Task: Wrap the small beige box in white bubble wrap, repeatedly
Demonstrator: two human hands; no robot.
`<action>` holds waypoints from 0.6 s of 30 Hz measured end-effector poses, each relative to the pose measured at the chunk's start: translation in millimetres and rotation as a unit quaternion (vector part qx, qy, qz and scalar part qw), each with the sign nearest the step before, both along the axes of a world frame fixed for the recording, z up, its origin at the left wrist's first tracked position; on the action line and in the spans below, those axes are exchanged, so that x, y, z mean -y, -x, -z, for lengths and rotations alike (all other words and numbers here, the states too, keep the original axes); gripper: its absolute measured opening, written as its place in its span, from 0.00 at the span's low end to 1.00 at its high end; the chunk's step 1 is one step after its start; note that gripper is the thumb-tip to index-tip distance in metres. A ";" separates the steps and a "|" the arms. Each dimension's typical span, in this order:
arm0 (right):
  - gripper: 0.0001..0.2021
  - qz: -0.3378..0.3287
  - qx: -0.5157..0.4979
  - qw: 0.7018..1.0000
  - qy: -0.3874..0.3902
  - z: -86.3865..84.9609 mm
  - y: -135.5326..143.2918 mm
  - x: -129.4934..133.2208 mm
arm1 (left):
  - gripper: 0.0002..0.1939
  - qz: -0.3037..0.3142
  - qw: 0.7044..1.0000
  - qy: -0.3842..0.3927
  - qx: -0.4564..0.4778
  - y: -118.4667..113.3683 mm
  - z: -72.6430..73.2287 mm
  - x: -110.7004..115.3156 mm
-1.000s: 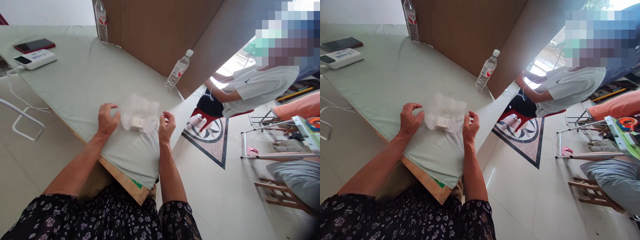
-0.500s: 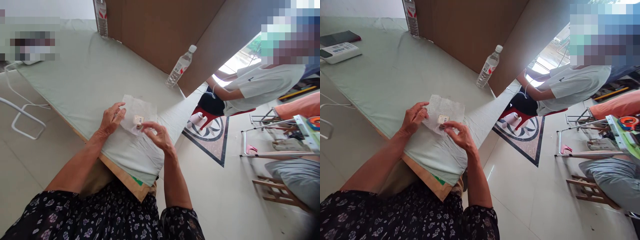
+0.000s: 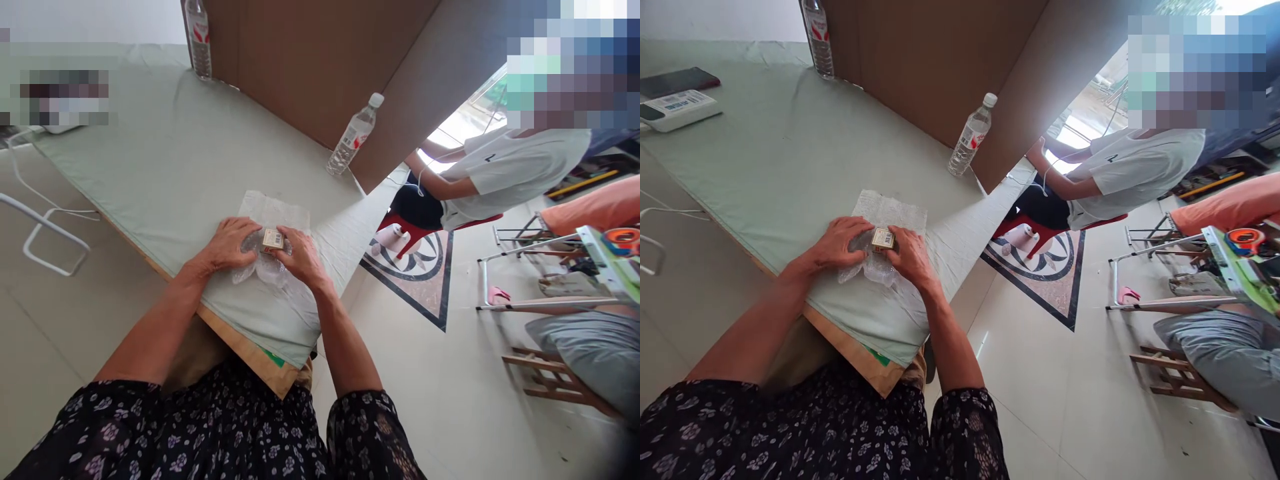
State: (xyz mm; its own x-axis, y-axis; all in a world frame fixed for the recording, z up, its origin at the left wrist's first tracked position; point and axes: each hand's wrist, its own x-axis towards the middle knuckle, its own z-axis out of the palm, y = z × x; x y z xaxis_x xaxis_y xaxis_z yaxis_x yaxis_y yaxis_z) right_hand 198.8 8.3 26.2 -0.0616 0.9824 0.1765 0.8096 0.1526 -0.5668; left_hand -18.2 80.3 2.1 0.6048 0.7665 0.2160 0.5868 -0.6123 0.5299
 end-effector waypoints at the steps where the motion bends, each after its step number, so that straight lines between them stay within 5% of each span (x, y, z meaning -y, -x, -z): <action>1: 0.24 0.015 -0.014 1.000 -0.012 2.9 -5.6 -2.3 | 0.33 0.005 1.000 0.001 -0.016 -0.2 1.1 0.5; 6: 0.26 0.192 -0.087 0.971 -0.117 13.9 -78.3 -7.5 | 0.37 -0.001 0.999 -0.005 -0.042 -1.5 4.4 2.8; 9: 0.27 0.277 -0.063 0.955 -0.084 20.1 -123.5 -7.9 | 0.39 -0.005 0.999 -0.006 -0.051 -2.3 4.8 2.9; 12: 0.28 0.321 -0.015 0.944 -0.072 23.9 -138.0 -1.9 | 0.39 -0.002 0.998 0.001 -0.060 -2.1 5.2 2.4; 15: 0.28 0.297 0.005 0.941 -0.162 20.4 -116.3 9.1 | 0.40 -0.003 0.998 0.000 -0.064 -1.0 5.3 2.5; 18: 0.24 0.136 0.003 0.979 -0.152 12.5 -73.1 16.5 | 0.41 -0.001 0.997 0.000 -0.072 -0.1 4.4 2.4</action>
